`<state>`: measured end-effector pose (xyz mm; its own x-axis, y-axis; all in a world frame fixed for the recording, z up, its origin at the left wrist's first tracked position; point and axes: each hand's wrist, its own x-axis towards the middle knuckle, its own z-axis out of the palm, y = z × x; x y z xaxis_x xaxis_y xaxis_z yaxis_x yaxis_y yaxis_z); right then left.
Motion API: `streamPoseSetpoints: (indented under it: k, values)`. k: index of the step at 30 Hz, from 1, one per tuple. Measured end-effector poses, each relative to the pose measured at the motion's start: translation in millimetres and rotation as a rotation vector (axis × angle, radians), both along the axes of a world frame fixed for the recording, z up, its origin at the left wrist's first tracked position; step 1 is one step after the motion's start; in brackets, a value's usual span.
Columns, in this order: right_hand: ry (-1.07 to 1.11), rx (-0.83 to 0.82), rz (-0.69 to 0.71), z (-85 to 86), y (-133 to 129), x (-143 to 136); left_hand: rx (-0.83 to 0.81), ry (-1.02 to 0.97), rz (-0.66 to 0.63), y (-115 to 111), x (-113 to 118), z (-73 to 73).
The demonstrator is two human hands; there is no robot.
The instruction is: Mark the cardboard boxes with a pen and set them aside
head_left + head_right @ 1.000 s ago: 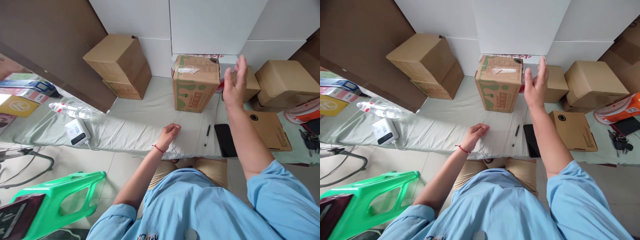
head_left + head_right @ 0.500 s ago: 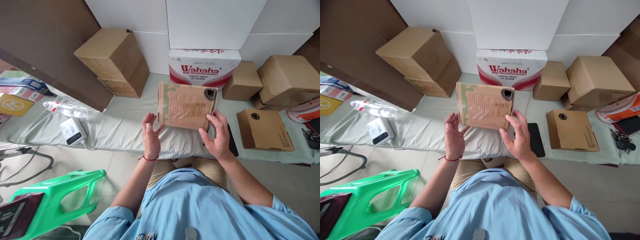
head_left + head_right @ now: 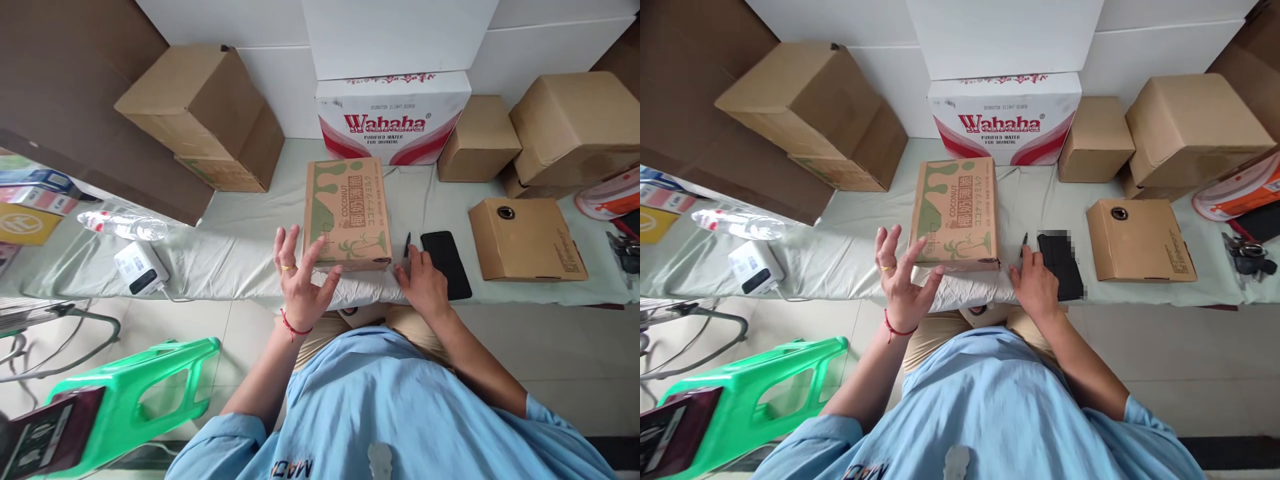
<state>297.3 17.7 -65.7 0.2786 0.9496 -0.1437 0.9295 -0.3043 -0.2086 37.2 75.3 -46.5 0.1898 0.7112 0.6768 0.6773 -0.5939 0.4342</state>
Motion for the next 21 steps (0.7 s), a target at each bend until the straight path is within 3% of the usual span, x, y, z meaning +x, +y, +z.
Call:
streamPoseSetpoints:
  k: [3, 6, 11, 15, 17, 21]
  values:
    - [0.011, -0.096, -0.010, 5.7, 12.7, -7.6, 0.081, 0.189, -0.155, 3.0, 13.0, 18.2]
    - [0.140, -0.056, -0.007, 1.2, 16.2, -6.3, 0.019, 0.305, -0.291, 8.1, 27.1, 28.1]
    - [0.816, 0.304, -0.135, -9.8, -8.7, 12.2, -0.084, 0.306, -0.228, 12.1, 38.7, 31.8]
    - [1.399, 0.649, -0.234, 4.3, -33.3, 26.9, -0.153, 0.324, -0.210, 11.4, 42.1, 33.7]
    - [1.487, 0.739, -0.182, 14.7, -39.5, 29.2, -0.155, 0.324, -0.195, 11.3, 43.8, 32.6]
    - [1.437, 0.832, -0.130, 21.7, -43.3, 21.0, -0.113, 0.285, -0.167, 11.6, 46.7, 26.5]
